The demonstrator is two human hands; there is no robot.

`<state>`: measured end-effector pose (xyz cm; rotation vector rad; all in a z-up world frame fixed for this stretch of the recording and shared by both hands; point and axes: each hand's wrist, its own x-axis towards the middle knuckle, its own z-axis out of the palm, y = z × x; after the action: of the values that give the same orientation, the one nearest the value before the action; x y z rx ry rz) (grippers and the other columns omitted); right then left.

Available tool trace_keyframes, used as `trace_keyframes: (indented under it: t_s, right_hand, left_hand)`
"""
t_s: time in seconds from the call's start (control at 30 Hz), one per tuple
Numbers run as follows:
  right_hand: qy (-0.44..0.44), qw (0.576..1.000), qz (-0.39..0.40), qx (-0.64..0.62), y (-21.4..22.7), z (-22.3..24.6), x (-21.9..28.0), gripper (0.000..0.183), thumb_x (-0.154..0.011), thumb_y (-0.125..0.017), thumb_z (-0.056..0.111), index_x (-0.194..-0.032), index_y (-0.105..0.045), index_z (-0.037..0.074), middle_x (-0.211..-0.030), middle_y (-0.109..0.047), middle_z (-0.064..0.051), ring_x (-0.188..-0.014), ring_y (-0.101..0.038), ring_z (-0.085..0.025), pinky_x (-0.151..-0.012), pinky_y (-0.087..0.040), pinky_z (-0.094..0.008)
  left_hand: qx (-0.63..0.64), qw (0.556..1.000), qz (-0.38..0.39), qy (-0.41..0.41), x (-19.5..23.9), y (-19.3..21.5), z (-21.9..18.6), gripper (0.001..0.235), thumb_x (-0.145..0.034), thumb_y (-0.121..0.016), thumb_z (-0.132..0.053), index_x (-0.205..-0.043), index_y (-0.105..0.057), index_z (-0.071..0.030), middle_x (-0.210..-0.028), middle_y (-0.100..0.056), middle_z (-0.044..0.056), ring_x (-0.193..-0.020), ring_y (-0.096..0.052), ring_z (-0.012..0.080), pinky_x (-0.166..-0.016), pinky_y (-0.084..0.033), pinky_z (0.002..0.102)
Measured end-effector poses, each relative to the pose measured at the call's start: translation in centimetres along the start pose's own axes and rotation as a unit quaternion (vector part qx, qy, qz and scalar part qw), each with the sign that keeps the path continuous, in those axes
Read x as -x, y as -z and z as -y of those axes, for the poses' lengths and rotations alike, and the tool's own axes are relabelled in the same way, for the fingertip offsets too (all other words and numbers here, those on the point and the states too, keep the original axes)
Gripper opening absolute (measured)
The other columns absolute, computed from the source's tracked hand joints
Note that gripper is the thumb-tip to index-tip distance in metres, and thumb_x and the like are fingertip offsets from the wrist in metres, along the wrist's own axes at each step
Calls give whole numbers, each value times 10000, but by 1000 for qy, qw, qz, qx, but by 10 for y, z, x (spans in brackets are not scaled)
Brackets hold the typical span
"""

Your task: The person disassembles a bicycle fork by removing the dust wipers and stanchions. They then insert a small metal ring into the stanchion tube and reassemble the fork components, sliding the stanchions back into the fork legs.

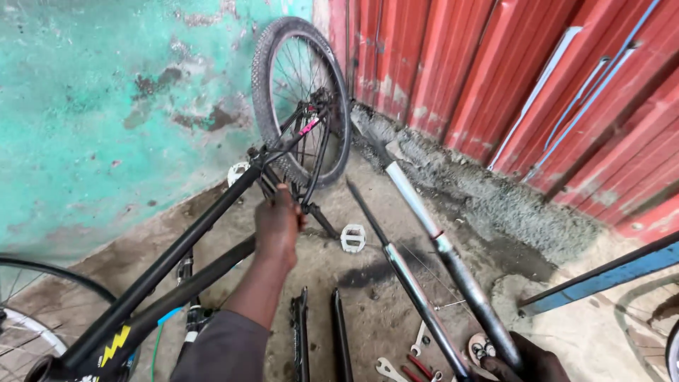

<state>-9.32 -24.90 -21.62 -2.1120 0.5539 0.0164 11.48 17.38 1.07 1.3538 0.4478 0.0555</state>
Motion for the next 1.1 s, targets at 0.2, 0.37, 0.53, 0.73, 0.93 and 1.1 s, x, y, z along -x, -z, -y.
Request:
trace_keyframes:
  t_s: [0.2,0.37,0.53,0.73,0.93,1.1]
  right_hand:
    - [118,976,-10,-185,-40,-29,-27,252,-689,-917,102,-834,-821,-80,-624,-848,-182,-583,-789,-252,-649,-629,-376]
    - [15,962,130,-238,-41,59,-4,254,-874,-779,94,-1034,-747,-101,-730,-751,-217,-664,-710,-306,-645,-562,-418]
    - [39,964,192,-182,-53,85,-2,298,-941,-731,231,-960,-728,-67,-647,-633,-118,-569,-578,-215,-544,-487,-352]
    - [-94,972,161,-140,-51,115,-5,376,-977,-633,146,-1324,-767,91,-1165,-804,-89,-1016,-718,-218,-890,-558,-356]
    - [-87,977,125,-149,-37,129,-13,360,-958,-656,73,-1300,-748,4,-1093,-818,-137,-859,-690,-224,-793,-543,-342]
    - [-46,990,129,-20,-37,145,-1,360,-964,-666,174,-1300,-703,49,-970,-800,-112,-760,-725,-191,-700,-603,-314]
  left_hand:
    - [67,986,143,47,45,-55,0,579,-1036,-410,-418,-1419,-541,-4,-1137,-754,169,-948,-722,248,-862,-615,371]
    - [213,957,192,30,37,-78,19,318,-1111,-416,-379,-1055,-501,-78,-832,-623,89,-757,-611,207,-763,-490,380]
    - [212,957,198,6,60,-96,40,234,-1081,-484,-305,-978,-514,-98,-797,-540,39,-690,-509,147,-692,-468,310]
    - [209,929,294,-85,66,-114,99,112,-1032,-593,-147,-986,-539,-60,-785,-557,40,-699,-533,145,-673,-494,293]
    - [143,929,330,-90,72,-104,107,233,-1067,-524,-313,-944,-515,-114,-785,-521,32,-758,-491,159,-768,-440,349]
    - [140,916,337,-168,74,-98,89,288,-1035,-513,-385,-967,-493,-105,-790,-574,48,-754,-596,187,-782,-556,392]
